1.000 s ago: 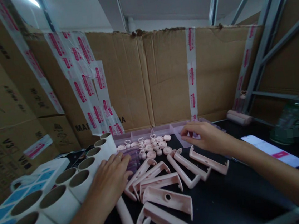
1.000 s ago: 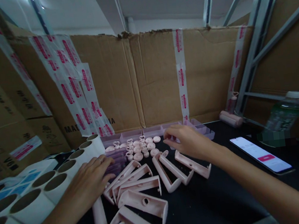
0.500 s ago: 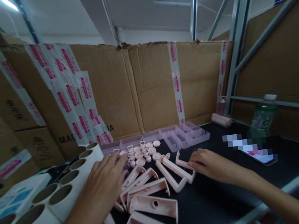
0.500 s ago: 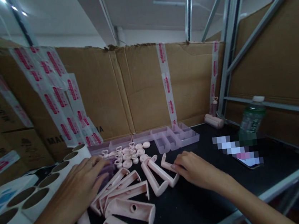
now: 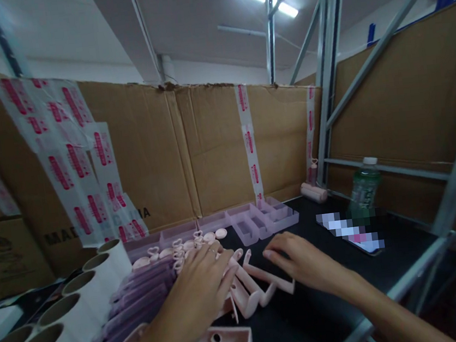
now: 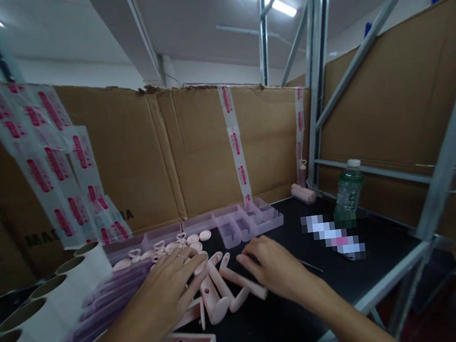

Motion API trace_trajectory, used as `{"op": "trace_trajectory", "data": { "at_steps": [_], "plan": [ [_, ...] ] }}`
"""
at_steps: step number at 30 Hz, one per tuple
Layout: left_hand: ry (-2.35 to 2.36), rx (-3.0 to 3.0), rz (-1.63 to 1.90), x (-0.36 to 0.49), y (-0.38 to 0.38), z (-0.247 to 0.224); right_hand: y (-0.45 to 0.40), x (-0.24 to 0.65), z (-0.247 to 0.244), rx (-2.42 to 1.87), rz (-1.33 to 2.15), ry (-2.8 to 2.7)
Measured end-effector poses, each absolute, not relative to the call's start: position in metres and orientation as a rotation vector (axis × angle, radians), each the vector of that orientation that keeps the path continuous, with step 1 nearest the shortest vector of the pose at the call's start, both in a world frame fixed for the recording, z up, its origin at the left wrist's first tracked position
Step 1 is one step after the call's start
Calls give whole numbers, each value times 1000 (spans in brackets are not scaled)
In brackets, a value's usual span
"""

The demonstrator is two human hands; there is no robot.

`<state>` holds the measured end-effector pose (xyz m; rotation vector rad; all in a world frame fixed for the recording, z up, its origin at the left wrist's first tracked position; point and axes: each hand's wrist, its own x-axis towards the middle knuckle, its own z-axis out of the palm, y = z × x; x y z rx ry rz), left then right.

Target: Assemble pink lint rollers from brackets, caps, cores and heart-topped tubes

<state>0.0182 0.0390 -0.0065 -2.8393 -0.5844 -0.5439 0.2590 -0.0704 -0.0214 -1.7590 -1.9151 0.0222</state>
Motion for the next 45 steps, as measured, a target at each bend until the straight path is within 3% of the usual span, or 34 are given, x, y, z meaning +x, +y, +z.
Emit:
{"op": "trace_trajectory", "data": {
  "at_steps": [10,23,32,35,40,45],
  "plan": [
    [-433,-2571,-1021,3,54,-14,-10,451,29,-2443,-281,-1027],
    [-384,-2606,-1190,0,40,-9,29,493,-25,-2581,-64,-820],
    [-490,-2724,-1407,-10,29,4,-6,447,15,-2339,-418,-930],
    [-559,-2752,-1548,-13,25,9,-29,401,42,-2098,-540,-1159],
    [-842,-2959,-1717,-11,19,18,-68,287,76,-1703,-433,-1716],
    [-930,-3273,-2316,-4,10,16,-82,186,79,-1469,-388,-2036]
  ]
}}
